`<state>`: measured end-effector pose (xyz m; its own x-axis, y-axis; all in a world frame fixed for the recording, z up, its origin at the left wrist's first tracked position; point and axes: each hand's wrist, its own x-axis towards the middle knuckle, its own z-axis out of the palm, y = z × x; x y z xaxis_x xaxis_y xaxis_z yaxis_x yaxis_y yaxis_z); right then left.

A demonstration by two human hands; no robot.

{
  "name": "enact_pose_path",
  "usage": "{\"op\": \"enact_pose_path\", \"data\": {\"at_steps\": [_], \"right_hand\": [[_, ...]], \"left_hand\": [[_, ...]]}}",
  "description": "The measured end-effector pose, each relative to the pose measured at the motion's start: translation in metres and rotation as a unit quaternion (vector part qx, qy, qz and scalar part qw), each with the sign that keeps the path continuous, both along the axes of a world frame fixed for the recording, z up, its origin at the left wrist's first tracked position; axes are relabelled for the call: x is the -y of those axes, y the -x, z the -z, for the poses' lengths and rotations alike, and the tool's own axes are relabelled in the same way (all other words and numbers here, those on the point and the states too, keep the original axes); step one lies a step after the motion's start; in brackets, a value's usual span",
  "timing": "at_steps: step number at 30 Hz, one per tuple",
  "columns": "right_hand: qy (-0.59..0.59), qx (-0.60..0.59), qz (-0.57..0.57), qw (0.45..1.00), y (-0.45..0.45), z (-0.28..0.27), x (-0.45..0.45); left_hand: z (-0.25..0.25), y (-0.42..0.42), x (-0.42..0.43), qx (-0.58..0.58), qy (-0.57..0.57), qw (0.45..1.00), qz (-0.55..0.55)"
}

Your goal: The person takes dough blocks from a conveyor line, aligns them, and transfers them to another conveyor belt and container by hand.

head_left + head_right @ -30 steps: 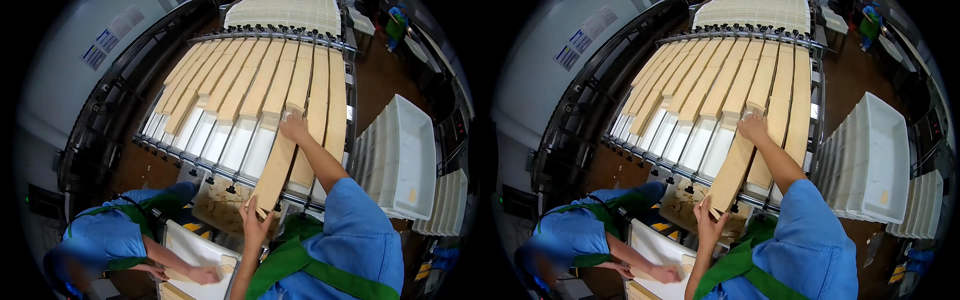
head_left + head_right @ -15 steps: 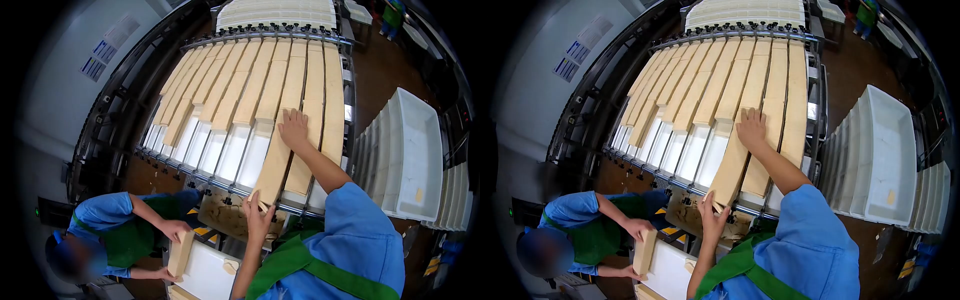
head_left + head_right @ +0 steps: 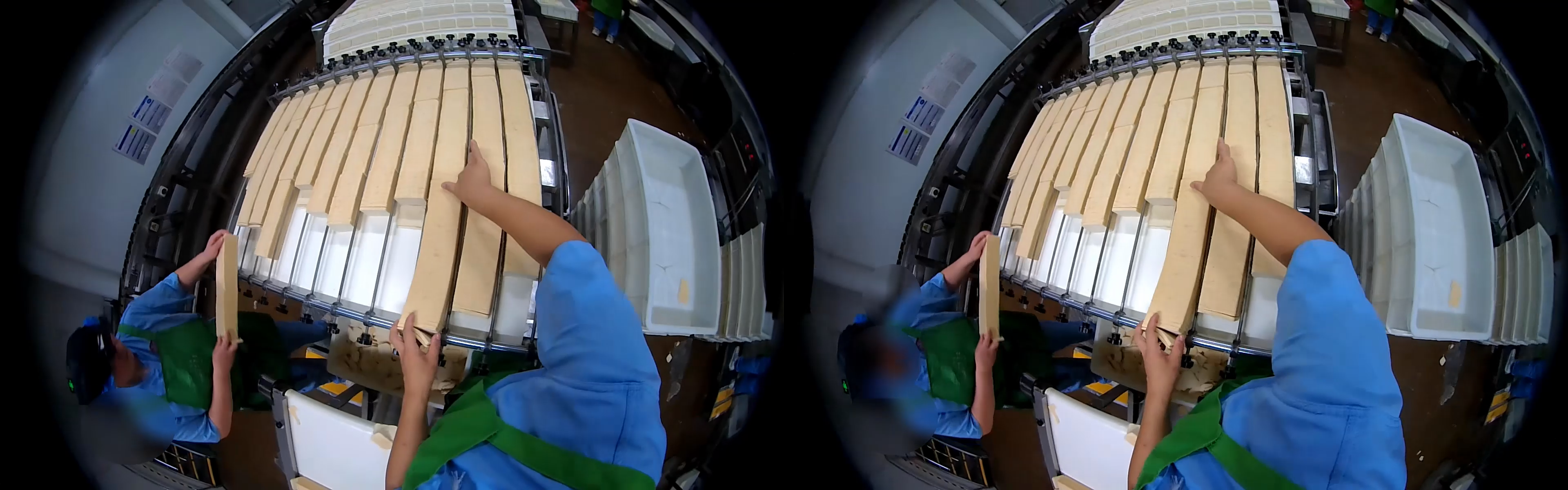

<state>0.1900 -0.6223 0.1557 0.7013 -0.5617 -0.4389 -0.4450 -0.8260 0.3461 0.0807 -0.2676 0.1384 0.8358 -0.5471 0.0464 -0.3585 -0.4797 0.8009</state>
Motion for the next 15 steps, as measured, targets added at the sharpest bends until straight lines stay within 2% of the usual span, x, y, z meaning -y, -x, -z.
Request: {"op": "enact_pose_path", "data": {"at_steps": [2, 4, 6, 7, 8, 9, 10, 11, 12, 14, 15], "right_hand": [[0.023, 0.033, 0.004, 0.999, -0.001, 0.018, 0.005], [0.017, 0.294, 0.094, 0.951, 0.007, 0.041, -0.002], [-0.024, 0.392, 0.062, 0.918, 0.015, 0.044, -0.029], [-0.042, 0.464, 0.011, 0.885, 0.019, 0.056, -0.054], [-0.207, 0.398, 0.004, 0.893, 0.032, 0.021, -0.085], [-0.305, 0.527, -0.083, 0.789, 0.045, 0.042, -0.12], [-0.297, 0.496, -0.165, 0.799, 0.051, 0.072, -0.154], [-0.389, 0.497, -0.287, 0.721, 0.067, 0.066, -0.176], [-0.342, 0.433, -0.377, 0.743, 0.101, 0.01, -0.197], [-0.312, 0.433, -0.414, 0.738, 0.114, 0.007, -0.217], [-0.299, 0.416, -0.435, 0.741, 0.116, 0.013, -0.219]], "left_hand": [[-0.004, 0.002, 0.003, 0.017, -0.035, 0.999, -0.003], [-0.004, 0.0, 0.006, 0.001, -0.027, 1.0, -0.006], [0.006, -0.005, 0.007, 0.015, -0.025, 0.999, 0.013], [0.007, -0.006, 0.008, 0.012, -0.031, 0.999, 0.011], [0.007, -0.006, 0.007, 0.02, -0.017, 1.0, 0.014], [0.008, -0.007, 0.005, 0.027, -0.017, 0.999, 0.019], [0.01, -0.006, -0.001, 0.033, -0.019, 0.999, 0.023], [0.023, -0.007, -0.011, 0.039, -0.014, 0.999, 0.024], [0.041, -0.007, -0.023, -0.025, 0.061, 0.998, 0.0], [0.048, -0.004, -0.046, -0.087, 0.133, 0.987, -0.024], [0.038, 0.002, -0.056, -0.06, 0.127, 0.989, -0.057]]}}
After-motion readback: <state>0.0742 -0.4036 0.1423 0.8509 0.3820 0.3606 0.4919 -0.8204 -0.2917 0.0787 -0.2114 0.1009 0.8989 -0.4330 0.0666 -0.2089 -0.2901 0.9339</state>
